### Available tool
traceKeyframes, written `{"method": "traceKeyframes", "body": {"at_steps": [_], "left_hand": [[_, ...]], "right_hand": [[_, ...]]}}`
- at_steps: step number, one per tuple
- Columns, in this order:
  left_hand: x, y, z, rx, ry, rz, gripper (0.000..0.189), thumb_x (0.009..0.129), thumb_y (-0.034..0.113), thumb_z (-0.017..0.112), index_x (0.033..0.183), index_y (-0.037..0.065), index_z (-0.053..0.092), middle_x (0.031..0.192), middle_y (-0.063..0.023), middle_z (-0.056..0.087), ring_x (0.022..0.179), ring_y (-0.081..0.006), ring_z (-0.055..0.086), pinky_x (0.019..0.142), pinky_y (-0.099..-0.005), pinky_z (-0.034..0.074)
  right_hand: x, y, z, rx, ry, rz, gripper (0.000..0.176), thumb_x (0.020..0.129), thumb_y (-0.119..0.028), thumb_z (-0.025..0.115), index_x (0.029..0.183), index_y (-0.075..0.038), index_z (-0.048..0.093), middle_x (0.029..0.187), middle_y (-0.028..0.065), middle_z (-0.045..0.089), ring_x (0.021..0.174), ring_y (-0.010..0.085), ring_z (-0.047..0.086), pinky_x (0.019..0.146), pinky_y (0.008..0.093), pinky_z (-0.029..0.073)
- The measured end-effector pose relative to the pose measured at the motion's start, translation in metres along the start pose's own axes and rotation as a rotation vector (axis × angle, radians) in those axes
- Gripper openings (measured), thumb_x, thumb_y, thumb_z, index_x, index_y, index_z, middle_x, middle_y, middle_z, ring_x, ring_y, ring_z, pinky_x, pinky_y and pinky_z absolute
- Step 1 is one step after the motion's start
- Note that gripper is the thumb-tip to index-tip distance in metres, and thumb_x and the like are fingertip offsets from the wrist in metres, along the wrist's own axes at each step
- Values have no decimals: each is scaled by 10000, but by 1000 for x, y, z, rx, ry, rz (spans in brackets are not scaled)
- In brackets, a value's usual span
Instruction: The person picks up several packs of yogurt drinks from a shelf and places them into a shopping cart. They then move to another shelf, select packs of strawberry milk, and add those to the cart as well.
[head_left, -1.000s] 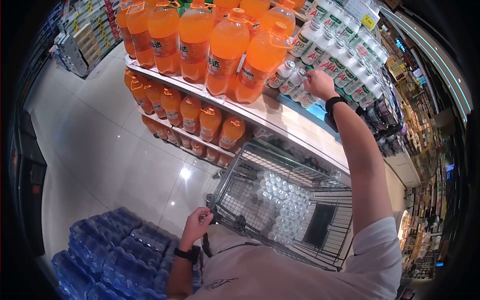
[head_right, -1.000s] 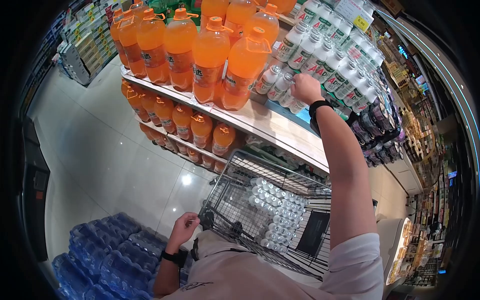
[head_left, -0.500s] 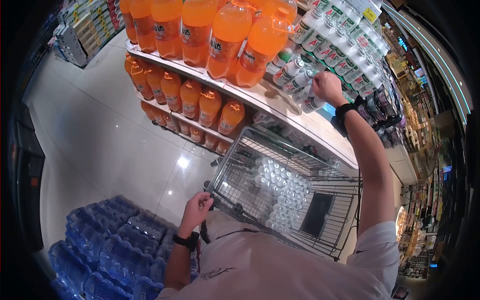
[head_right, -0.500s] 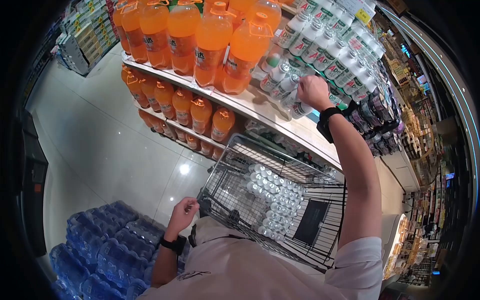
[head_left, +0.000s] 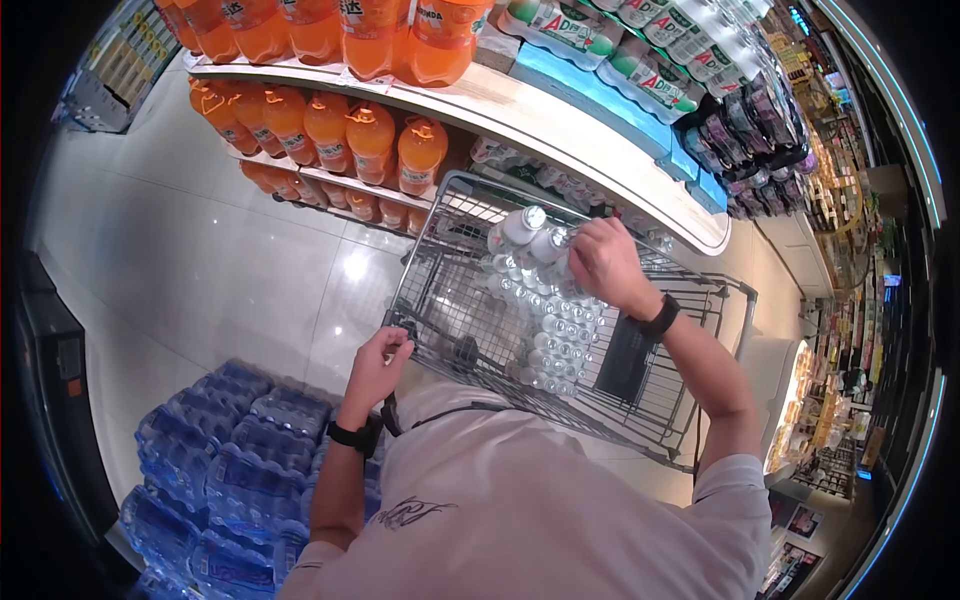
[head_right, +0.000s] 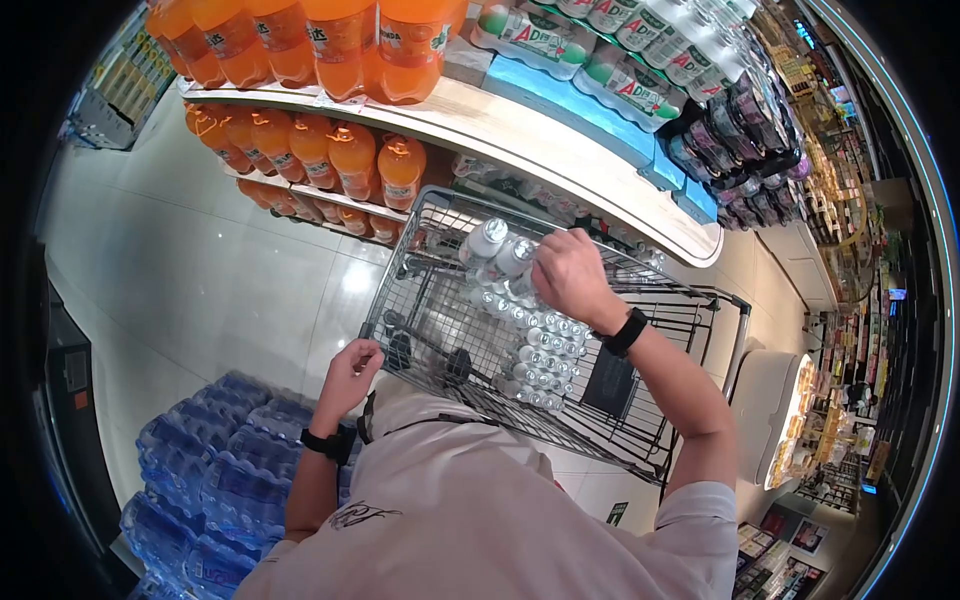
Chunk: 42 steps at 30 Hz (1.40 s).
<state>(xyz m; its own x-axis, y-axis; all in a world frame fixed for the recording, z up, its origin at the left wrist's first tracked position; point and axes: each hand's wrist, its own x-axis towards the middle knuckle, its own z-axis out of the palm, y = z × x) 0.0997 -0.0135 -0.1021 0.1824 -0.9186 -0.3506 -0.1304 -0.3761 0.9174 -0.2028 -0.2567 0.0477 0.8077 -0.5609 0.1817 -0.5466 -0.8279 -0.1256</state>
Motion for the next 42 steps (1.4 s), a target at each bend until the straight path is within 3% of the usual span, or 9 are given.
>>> {"method": "traceKeyframes", "body": {"at_steps": [7,10,18,23,31,36,38,41,42], "left_hand": [[-5,22,12,70,-79,28,235,965,146,652,1139,-8,615,1026,-71,693,935,-125,665,786,-263,505],[-18,22,12,101,-54,-30,305,940,227,677,1138,1,628,1031,-110,721,907,-197,697,780,-320,510],[-61,20,7,230,21,-133,340,942,253,665,1167,2,618,1083,-138,713,926,-238,707,783,-348,524],[-78,21,5,319,63,-139,337,939,238,671,1176,5,616,1082,-146,711,925,-246,707,768,-354,532],[-84,37,12,323,67,-184,339,929,220,684,1166,-12,615,1078,-162,707,935,-260,708,759,-354,549],[-79,31,14,346,51,-158,327,932,209,678,1167,-11,617,1078,-161,709,936,-262,707,792,-351,547],[-76,30,13,339,49,-150,322,933,206,675,1166,-9,620,1074,-159,710,937,-256,706,803,-350,544],[-75,26,12,329,43,-135,314,934,202,670,1164,-6,624,1073,-155,712,941,-246,705,814,-351,541],[-75,25,11,338,34,-125,312,935,202,669,1164,-4,625,1075,-152,712,942,-242,704,814,-352,541]], "right_hand": [[-65,-23,123,34,-167,-50,90,733,-152,669,699,-85,620,751,63,586,827,236,558,798,383,397],[-81,-25,172,57,-177,-41,114,747,-186,671,714,-83,633,763,65,595,863,239,556,816,384,389],[-120,-1,266,-34,-363,-25,132,773,-202,640,795,-78,682,884,74,639,966,238,561,876,391,389],[-151,6,300,-185,-470,-81,169,810,-146,583,844,-88,738,899,70,663,1005,239,580,900,416,426],[-154,-5,316,-123,-504,348,158,823,-136,591,904,-69,710,982,89,663,996,243,609,881,418,453],[-136,-45,314,16,-272,254,222,843,-186,602,1026,-64,626,952,124,620,985,302,613,794,437,478],[-125,-65,310,270,-572,378,408,869,-364,672,1099,-30,627,1110,168,631,1107,336,587,786,461,517],[-111,-66,321,896,-859,988,623,853,-512,710,1186,7,620,1290,177,612,1124,369,606,888,497,513],[-112,-70,330,1226,-618,1344,695,844,-555,706,1234,10,596,1292,177,618,1111,371,616,893,500,514]]}}
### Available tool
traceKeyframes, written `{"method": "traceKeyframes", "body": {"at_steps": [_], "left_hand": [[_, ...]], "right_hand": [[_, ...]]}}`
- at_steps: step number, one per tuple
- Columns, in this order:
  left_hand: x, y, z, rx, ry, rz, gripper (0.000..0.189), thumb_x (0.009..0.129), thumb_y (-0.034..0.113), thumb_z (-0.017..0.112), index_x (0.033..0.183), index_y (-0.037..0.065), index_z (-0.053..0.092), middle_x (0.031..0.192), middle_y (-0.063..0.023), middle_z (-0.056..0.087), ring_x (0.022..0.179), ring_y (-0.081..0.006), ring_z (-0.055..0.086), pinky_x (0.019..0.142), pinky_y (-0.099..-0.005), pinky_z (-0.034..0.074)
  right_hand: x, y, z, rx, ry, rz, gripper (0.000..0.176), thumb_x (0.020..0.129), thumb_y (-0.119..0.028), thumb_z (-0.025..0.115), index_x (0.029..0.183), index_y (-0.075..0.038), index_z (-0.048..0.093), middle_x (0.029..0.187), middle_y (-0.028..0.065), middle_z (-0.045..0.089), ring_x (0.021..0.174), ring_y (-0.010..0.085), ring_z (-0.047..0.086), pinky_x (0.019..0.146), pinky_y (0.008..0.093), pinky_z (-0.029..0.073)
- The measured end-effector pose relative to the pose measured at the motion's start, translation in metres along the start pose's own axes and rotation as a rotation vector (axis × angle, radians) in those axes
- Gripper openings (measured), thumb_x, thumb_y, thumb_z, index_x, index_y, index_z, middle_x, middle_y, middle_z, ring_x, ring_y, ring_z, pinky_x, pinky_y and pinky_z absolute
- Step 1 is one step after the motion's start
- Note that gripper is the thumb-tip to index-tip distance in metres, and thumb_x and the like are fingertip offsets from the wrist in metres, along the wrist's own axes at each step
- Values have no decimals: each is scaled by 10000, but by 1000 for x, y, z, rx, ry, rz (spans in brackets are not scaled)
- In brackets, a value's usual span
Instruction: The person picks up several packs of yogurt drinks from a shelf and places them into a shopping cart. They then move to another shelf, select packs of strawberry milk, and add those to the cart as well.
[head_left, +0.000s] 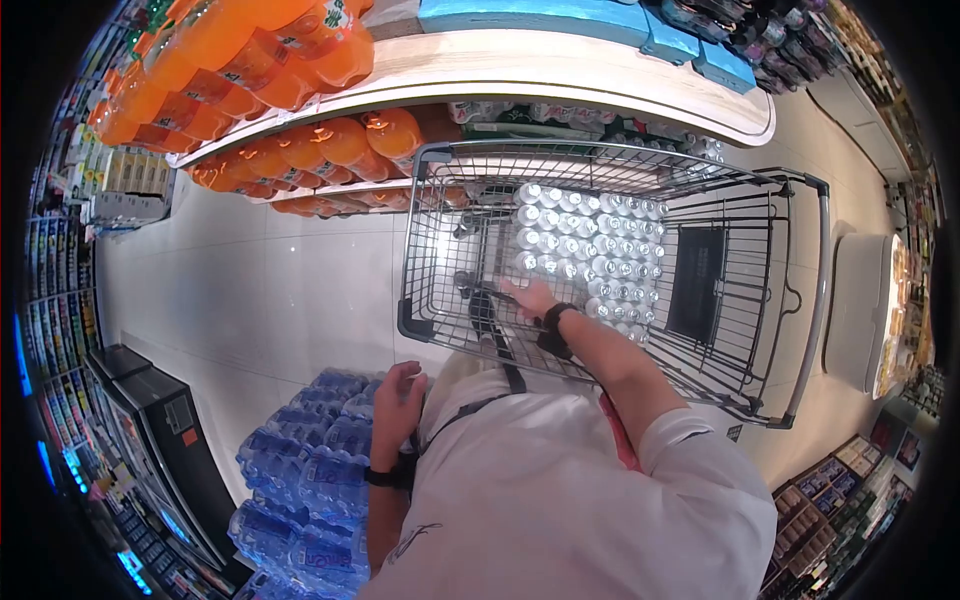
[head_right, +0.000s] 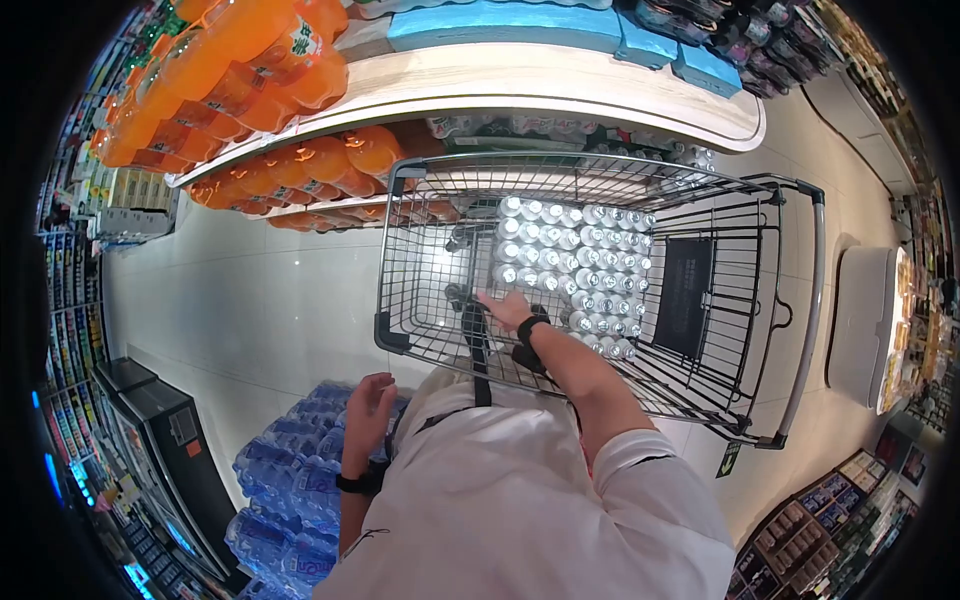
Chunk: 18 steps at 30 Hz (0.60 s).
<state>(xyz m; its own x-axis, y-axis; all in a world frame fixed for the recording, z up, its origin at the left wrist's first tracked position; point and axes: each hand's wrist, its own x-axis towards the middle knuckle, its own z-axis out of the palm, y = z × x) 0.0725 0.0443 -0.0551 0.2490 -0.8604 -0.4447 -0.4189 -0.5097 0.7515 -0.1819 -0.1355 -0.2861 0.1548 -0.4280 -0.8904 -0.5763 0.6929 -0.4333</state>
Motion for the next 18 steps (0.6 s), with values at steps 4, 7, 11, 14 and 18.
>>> {"method": "traceKeyframes", "body": {"at_steps": [4,7,11,14,18], "left_hand": [[1,4,-2,53,-43,-26,306,939,204,662,1164,-1,628,1083,-148,711,938,-230,701,807,-352,540],[-1,17,-6,74,-67,-20,306,942,210,660,1166,3,629,1074,-143,714,932,-220,701,797,-347,541],[1,19,-10,127,-73,8,297,938,203,669,1166,16,633,1065,-136,716,915,-221,704,781,-336,541],[2,23,-12,172,-81,57,288,936,192,674,1163,20,634,1060,-130,718,902,-224,708,773,-331,541],[2,34,-12,229,-93,67,281,935,179,676,1161,19,630,1055,-131,721,890,-227,712,770,-334,542]], "right_hand": [[38,23,-3,1164,219,106,700,833,-494,708,1297,8,557,1218,175,630,1024,348,636,842,470,521],[89,64,-25,903,339,-152,509,844,-274,722,1248,-4,570,1101,169,631,932,311,636,748,418,528],[68,49,-37,1195,366,24,379,798,-60,741,1105,90,575,928,131,594,799,244,598,644,365,508],[55,39,-32,1258,428,26,467,788,-43,747,1173,82,516,973,120,585,803,237,587,624,368,499],[58,52,-30,1391,392,26,507,809,-78,753,1236,-7,487,1022,105,589,852,237,589,704,384,515]]}}
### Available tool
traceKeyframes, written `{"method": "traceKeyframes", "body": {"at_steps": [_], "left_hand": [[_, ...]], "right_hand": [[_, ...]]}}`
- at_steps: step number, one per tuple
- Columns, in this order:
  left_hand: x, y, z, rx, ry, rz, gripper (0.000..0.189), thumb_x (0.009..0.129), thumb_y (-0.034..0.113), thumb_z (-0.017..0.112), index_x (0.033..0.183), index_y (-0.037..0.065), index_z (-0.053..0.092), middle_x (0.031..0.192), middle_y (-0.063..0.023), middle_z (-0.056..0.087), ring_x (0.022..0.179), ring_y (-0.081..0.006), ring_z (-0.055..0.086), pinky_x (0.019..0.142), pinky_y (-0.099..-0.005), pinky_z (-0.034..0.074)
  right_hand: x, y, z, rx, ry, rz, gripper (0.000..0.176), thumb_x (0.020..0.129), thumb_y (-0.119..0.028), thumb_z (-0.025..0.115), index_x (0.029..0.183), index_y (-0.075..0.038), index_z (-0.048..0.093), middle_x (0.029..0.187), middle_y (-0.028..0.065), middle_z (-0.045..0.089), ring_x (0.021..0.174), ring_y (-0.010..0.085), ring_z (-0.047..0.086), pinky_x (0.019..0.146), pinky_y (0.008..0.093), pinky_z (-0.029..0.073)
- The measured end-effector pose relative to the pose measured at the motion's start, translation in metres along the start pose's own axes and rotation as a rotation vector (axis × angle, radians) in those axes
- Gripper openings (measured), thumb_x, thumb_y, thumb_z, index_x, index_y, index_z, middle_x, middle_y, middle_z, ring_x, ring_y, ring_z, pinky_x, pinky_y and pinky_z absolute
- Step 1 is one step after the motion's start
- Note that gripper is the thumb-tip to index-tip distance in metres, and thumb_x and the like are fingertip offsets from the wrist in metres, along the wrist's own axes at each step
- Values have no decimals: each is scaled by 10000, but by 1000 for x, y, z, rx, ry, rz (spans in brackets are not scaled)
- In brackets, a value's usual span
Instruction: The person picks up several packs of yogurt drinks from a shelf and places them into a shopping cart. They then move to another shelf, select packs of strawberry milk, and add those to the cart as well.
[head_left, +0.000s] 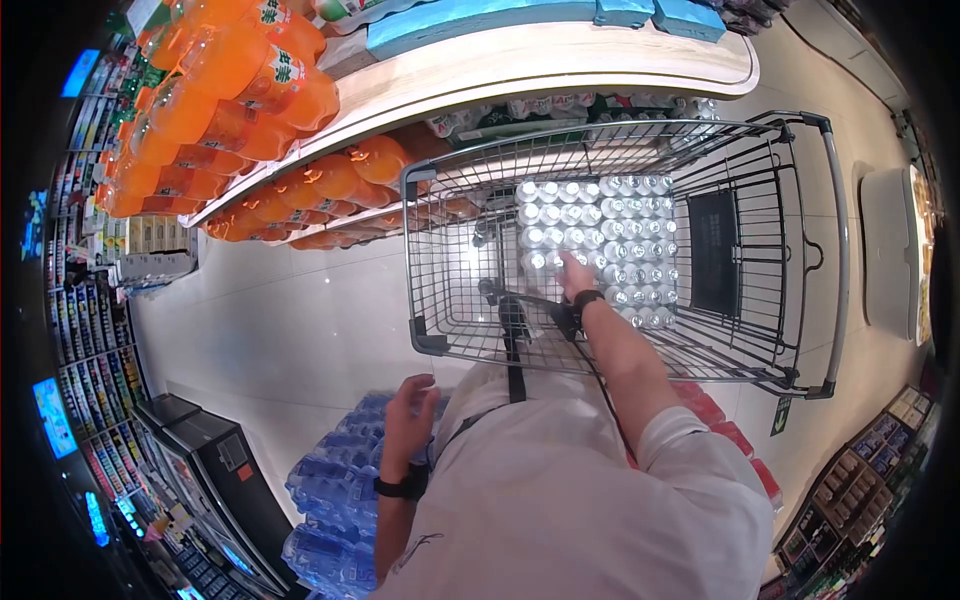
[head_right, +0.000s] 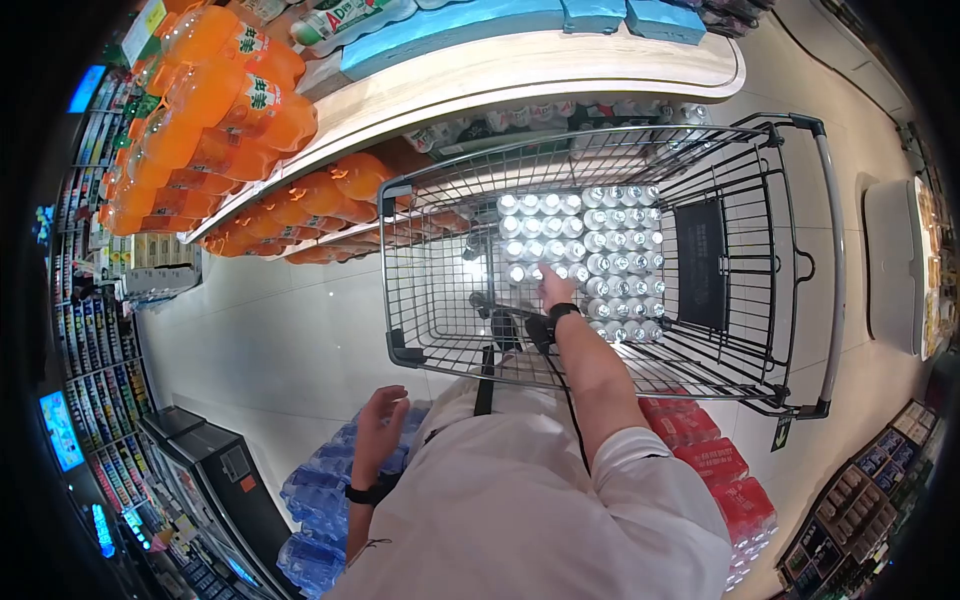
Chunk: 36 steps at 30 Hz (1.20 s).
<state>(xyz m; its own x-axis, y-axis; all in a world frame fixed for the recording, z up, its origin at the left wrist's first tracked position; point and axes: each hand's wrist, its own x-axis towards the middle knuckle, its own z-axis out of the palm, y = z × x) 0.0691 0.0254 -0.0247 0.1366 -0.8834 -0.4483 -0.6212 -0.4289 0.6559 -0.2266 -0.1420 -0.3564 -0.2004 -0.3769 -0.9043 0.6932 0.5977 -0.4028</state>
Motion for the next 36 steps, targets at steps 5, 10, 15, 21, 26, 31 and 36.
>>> {"method": "traceKeyframes", "body": {"at_steps": [5,10,15,21,26,31,36], "left_hand": [[-4,-2,0,31,-26,-4,282,934,170,677,1167,20,623,1059,-133,722,886,-229,716,769,-342,541],[-3,1,-7,69,-68,-8,287,938,169,672,1174,14,618,1062,-145,720,884,-231,714,775,-345,543],[0,-2,-7,56,-75,7,306,939,184,673,1176,0,615,1068,-151,719,871,-227,711,779,-341,545],[0,-8,-5,116,-98,9,355,938,268,678,1185,19,623,1100,-169,712,974,-278,718,824,-378,554],[14,-6,-6,58,-85,44,380,933,259,686,1201,-1,614,1123,-174,706,987,-295,709,834,-377,558],[54,-7,-7,-13,61,145,379,901,235,720,1192,12,620,1100,-164,703,1002,-291,694,846,-403,549],[134,-33,13,-30,366,317,514,887,204,714,1295,-28,505,1253,-245,596,1149,-370,609,938,-426,505]], "right_hand": [[37,22,-10,188,-67,19,274,904,-163,688,1133,-62,576,1008,50,607,946,255,591,783,426,508],[33,18,-17,256,-157,117,267,934,-114,638,1192,-67,591,1119,64,619,978,252,599,843,412,502],[51,29,-27,36,-432,-144,371,948,-128,617,1302,-42,552,1248,95,610,1077,275,585,945,421,478],[16,8,-18,279,-355,96,374,980,-192,571,1331,-66,531,1304,115,554,1138,300,541,922,466,496],[65,26,-35,114,-325,122,428,859,-281,755,1211,-120,574,1185,112,524,903,247,500,770,419,488],[-10,-44,-23,-189,-188,-26,603,861,-261,726,1347,-37,448,1304,218,464,951,448,592,739,540,507],[-85,-178,14,-296,-52,-270,164,857,-135,663,988,-36,656,824,68,641,719,249,621,605,382,484]]}}
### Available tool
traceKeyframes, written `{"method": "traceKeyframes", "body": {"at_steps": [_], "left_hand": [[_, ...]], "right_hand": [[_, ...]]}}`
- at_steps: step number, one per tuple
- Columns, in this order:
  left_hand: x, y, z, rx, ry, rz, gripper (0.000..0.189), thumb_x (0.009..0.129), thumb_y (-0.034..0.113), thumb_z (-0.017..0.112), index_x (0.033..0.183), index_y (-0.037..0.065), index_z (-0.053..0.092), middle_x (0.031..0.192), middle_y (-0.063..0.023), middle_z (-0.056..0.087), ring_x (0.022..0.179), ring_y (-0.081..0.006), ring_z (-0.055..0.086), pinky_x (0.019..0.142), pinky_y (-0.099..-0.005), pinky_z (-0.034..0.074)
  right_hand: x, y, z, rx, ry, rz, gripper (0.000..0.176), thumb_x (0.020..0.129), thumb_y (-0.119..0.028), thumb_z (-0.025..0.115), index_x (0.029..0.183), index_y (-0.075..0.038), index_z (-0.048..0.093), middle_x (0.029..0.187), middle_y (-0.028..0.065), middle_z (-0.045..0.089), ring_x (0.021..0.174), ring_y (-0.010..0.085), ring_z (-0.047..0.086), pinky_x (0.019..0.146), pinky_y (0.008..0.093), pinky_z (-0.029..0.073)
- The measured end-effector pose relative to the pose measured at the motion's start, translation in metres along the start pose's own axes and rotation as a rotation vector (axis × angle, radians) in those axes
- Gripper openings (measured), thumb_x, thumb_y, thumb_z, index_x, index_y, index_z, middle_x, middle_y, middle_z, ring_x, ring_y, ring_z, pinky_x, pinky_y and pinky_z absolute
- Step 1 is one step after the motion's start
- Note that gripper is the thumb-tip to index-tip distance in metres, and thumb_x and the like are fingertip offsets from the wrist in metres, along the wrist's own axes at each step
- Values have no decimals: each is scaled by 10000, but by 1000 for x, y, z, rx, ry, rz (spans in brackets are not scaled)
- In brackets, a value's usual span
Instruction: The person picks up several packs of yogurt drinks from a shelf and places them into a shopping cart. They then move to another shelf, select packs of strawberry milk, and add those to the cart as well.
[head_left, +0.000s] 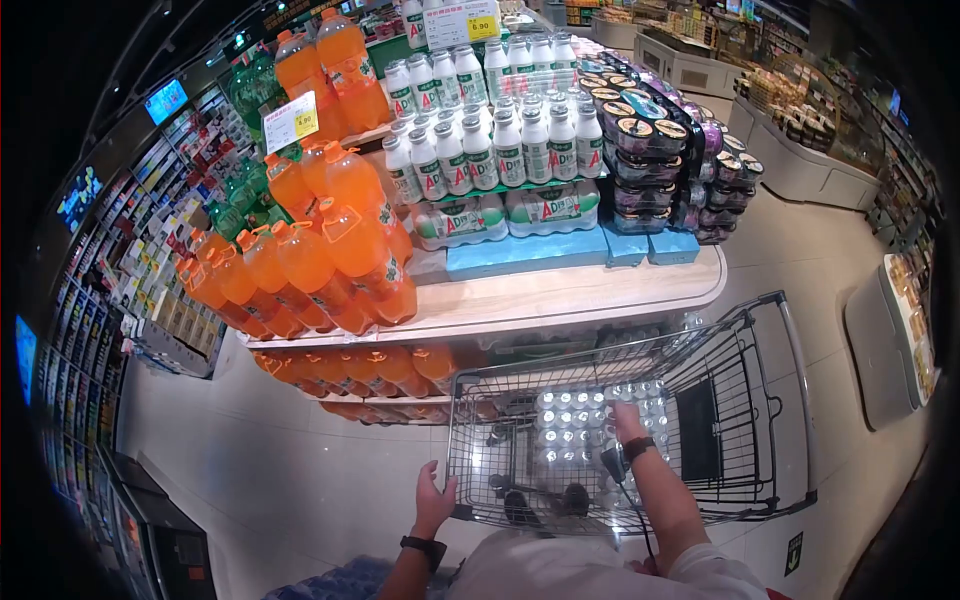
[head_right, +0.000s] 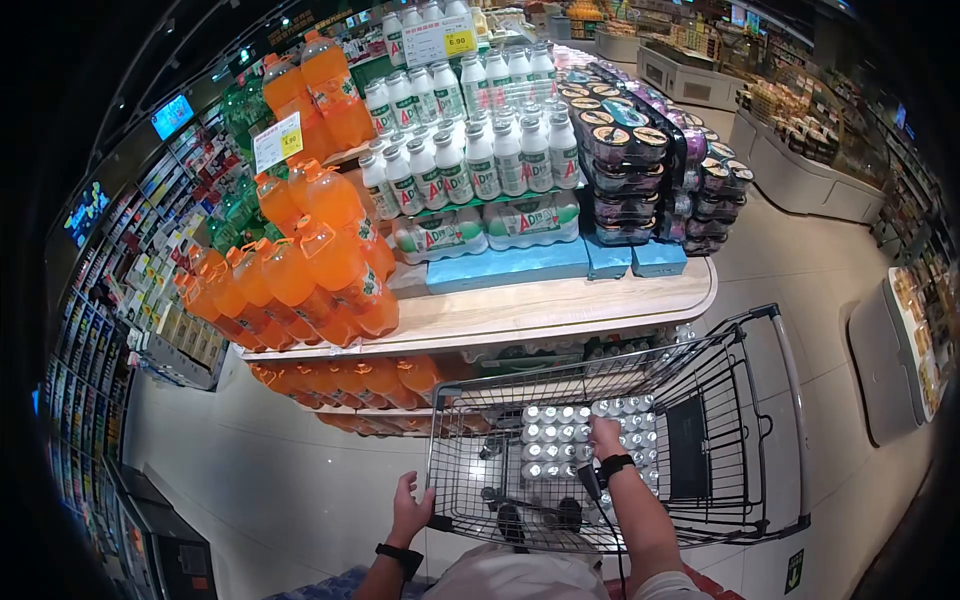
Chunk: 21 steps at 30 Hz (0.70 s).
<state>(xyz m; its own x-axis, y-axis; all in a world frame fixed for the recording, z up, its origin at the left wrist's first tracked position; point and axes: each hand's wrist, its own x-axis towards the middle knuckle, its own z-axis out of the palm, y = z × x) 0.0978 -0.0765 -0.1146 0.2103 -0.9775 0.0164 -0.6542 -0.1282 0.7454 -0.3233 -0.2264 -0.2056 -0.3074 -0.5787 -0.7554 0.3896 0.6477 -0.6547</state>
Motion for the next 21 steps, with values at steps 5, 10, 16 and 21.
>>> {"method": "traceKeyframes", "body": {"at_steps": [5,10,16,21], "left_hand": [[47,-36,58,37,54,-92,653,826,320,775,1291,-34,483,1157,-282,642,1096,-402,638,898,-450,522],[55,-38,71,232,-15,-282,394,802,296,772,968,-35,637,813,-201,719,811,-389,710,759,-472,559],[48,-34,66,378,-29,-335,260,876,263,657,931,10,680,850,-219,712,830,-410,695,753,-515,545],[44,-16,54,413,-36,-370,257,913,287,615,954,40,677,875,-212,711,835,-420,688,749,-526,542]], "right_hand": [[-70,-210,25,-160,-181,-834,281,880,-187,758,1010,28,632,835,53,681,680,104,631,569,226,501],[-197,-365,70,-704,-200,-1498,391,839,-241,790,1082,15,622,1001,132,701,877,209,679,788,343,550],[-225,-451,131,-1390,207,-1880,625,729,-250,828,1259,-74,547,1297,153,544,1213,337,522,1005,439,421],[-193,-492,173,-1550,426,-1804,729,718,-287,799,1363,-122,504,1361,184,502,1256,359,497,1000,497,409]]}}
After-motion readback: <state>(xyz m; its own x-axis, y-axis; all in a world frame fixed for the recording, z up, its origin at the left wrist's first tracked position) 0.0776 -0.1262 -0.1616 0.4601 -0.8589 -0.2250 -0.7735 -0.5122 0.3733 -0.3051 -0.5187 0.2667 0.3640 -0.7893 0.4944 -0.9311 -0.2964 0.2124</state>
